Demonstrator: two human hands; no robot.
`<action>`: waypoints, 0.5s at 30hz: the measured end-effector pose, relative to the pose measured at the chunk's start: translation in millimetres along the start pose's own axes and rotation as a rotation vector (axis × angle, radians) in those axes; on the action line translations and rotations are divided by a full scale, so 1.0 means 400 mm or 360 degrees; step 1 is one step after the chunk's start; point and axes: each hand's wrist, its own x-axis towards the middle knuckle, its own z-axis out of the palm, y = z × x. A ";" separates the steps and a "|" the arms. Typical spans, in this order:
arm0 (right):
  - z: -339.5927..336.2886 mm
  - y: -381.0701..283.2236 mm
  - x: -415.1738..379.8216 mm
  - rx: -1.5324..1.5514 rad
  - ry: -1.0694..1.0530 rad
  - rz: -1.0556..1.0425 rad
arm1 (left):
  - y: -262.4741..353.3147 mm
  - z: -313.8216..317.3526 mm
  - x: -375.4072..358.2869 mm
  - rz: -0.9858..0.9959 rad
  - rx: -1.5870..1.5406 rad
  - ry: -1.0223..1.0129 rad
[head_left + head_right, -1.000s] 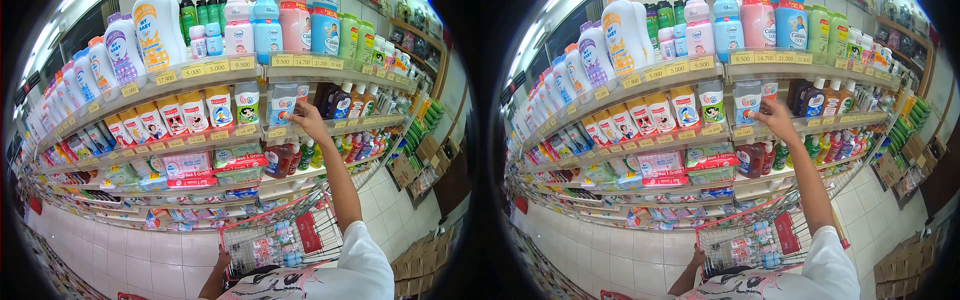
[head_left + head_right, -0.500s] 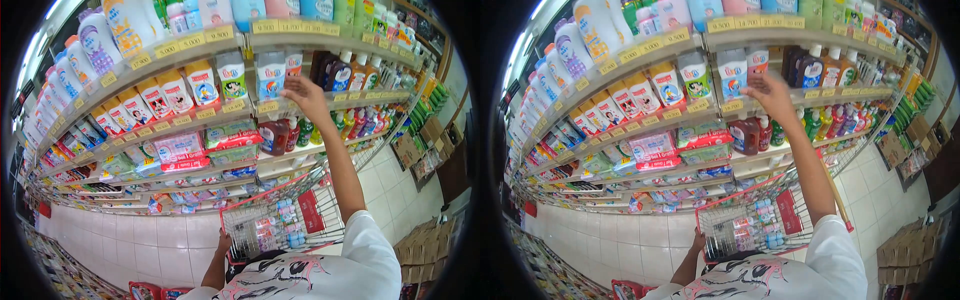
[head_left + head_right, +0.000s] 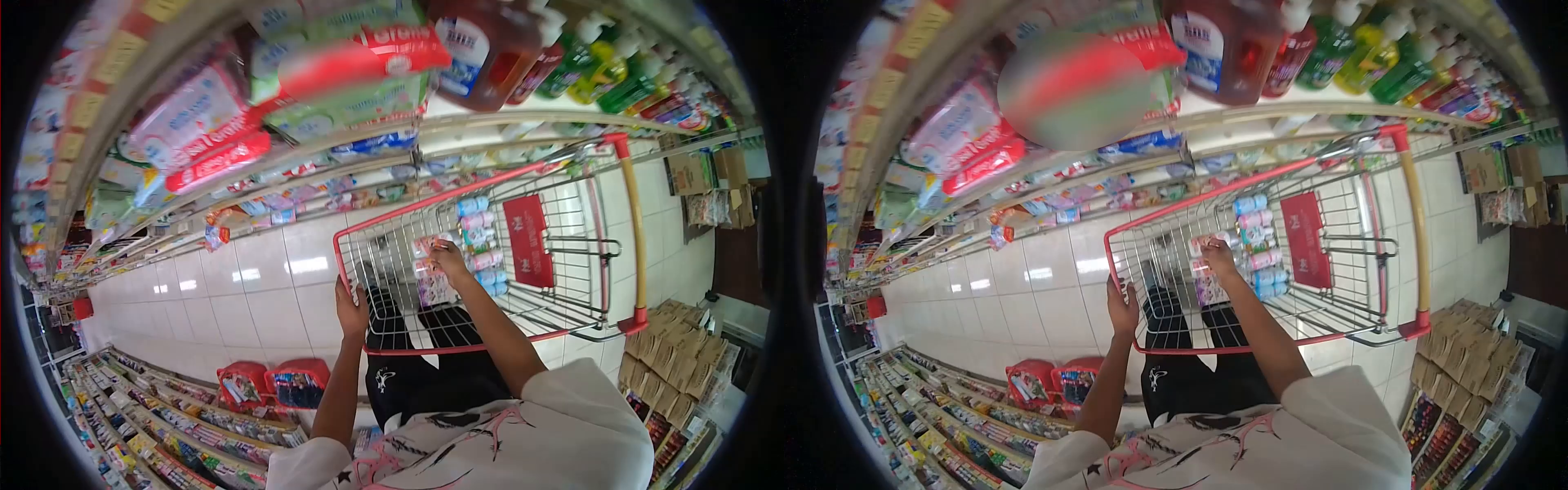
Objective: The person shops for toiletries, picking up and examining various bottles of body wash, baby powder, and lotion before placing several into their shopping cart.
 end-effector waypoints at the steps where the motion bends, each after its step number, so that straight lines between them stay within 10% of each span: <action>1: -0.015 0.122 0.107 0.0005 0.0009 0.0068 | 0.002 -0.002 -0.004 -0.0043 0.0038 -0.0037; 9: 0.031 0.232 0.412 0.0695 0.0922 0.0702 | 0.032 0.008 0.018 -0.0116 0.0013 -0.0118; 15: 0.000 0.301 0.395 0.0604 0.0988 -0.0033 | 0.032 0.002 0.012 -0.0090 0.0116 -0.0093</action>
